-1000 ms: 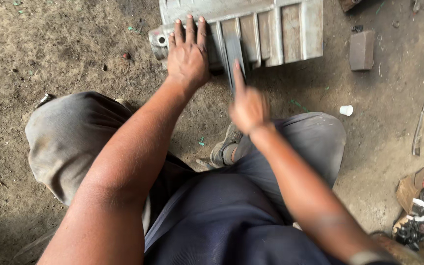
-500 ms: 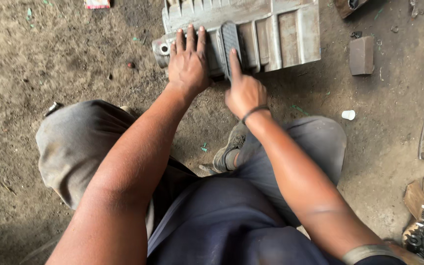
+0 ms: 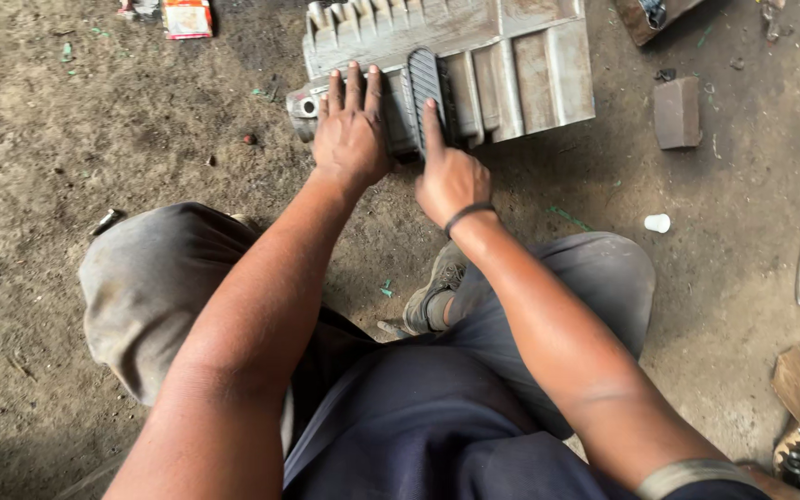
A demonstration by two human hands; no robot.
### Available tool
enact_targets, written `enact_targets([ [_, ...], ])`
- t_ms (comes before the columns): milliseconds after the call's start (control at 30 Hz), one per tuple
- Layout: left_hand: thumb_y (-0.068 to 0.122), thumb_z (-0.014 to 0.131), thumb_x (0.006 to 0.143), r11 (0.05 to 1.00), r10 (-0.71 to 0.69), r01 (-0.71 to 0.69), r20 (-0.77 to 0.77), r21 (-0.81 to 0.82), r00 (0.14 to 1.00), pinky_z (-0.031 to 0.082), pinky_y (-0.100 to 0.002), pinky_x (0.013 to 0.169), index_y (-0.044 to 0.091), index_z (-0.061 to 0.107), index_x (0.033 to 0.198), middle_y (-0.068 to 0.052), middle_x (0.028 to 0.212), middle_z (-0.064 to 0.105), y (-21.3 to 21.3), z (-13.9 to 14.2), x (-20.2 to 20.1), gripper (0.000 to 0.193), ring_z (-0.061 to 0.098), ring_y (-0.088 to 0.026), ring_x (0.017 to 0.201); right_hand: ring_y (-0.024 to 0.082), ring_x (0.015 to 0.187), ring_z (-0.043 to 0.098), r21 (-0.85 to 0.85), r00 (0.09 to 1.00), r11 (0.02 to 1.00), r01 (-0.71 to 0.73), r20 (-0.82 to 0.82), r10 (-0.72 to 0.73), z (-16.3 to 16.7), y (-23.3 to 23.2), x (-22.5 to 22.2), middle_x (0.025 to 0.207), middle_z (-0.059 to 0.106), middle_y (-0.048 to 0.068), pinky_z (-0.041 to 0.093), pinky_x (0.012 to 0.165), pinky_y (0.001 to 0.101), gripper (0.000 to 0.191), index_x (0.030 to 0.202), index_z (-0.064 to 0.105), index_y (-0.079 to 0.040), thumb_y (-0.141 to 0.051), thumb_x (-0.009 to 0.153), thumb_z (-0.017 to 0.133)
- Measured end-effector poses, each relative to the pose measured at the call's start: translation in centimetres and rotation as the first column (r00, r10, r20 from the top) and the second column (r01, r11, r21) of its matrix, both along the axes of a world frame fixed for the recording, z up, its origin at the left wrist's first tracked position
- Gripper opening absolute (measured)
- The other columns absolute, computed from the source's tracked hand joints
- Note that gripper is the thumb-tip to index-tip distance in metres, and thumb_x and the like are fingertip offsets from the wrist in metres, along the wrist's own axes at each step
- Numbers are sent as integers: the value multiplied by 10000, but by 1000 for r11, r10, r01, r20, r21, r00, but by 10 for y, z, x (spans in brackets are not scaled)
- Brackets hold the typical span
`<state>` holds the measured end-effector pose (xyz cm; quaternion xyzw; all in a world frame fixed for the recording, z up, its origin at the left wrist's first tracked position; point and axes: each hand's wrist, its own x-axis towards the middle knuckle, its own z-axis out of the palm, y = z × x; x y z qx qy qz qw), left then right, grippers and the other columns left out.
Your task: The person scrapes the surface of a large metal part using a hand scraper. They hold the part steady with one hand and scrape along its ridges with the other, working across different sections of the object.
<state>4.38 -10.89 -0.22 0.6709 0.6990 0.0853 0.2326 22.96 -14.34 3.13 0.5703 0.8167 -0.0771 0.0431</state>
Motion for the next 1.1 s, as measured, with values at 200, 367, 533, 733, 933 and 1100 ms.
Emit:
enact_targets([
  [200, 283, 822, 814, 999, -42, 40, -109, -19, 993, 141, -497, 1237, 106, -40, 1652, -232, 1700, 23, 5, -2, 2, 1215, 60, -435, 1536, 454, 655, 672, -177, 994, 981, 78, 88, -63, 18, -26, 12, 725, 670, 260, 552, 659, 580, 1047, 1655, 6, -160, -132, 842, 666],
  [367, 384, 826, 834, 995, -39, 37, -17, -95, 999, 137, -503, 1277, 92, -41, 1637, -220, 1707, 12, 3, 7, 2, 1218, 41, -428, 1573, 443, 662, 674, -47, 995, 998, -53, 78, 57, 23, 0, 1, 754, 679, 250, 554, 656, 577, 1069, 1654, 35, -142, -79, 792, 664],
  [533, 375, 839, 810, 995, -40, 35, -50, -92, 998, 149, -509, 1264, 93, -36, 1641, -226, 1705, 13, 3, 12, 2, 1239, 46, -432, 1562, 447, 684, 687, -63, 996, 997, -34, 81, 40, 24, -4, 2, 767, 693, 254, 559, 680, 577, 1035, 1667, 63, -129, -66, 816, 649],
  [733, 369, 831, 809, 994, -36, 30, -60, -105, 998, 149, -513, 1264, 91, -28, 1643, -225, 1706, 21, 5, 6, 6, 1230, 47, -435, 1565, 462, 689, 679, -176, 993, 984, 22, 115, -2, 35, -27, 13, 760, 678, 281, 552, 670, 584, 1052, 1657, 74, -162, -129, 812, 699],
  [933, 340, 801, 831, 999, -16, 15, -37, -40, 999, 161, -510, 1266, 82, -9, 1648, -229, 1707, 35, 4, 1, 4, 1179, 62, -444, 1566, 431, 681, 684, -85, 997, 996, 10, 78, -3, 23, -4, 1, 740, 685, 258, 566, 697, 554, 1039, 1658, 60, -122, -100, 833, 690],
  [1100, 338, 814, 824, 999, -23, 21, -60, -41, 998, 166, -512, 1256, 83, -8, 1639, -237, 1701, 35, 5, 1, 5, 1185, 68, -452, 1557, 429, 647, 680, -218, 994, 973, 71, 96, -51, 26, -32, 16, 723, 674, 258, 571, 640, 543, 1058, 1657, 7, -125, -131, 853, 695],
])
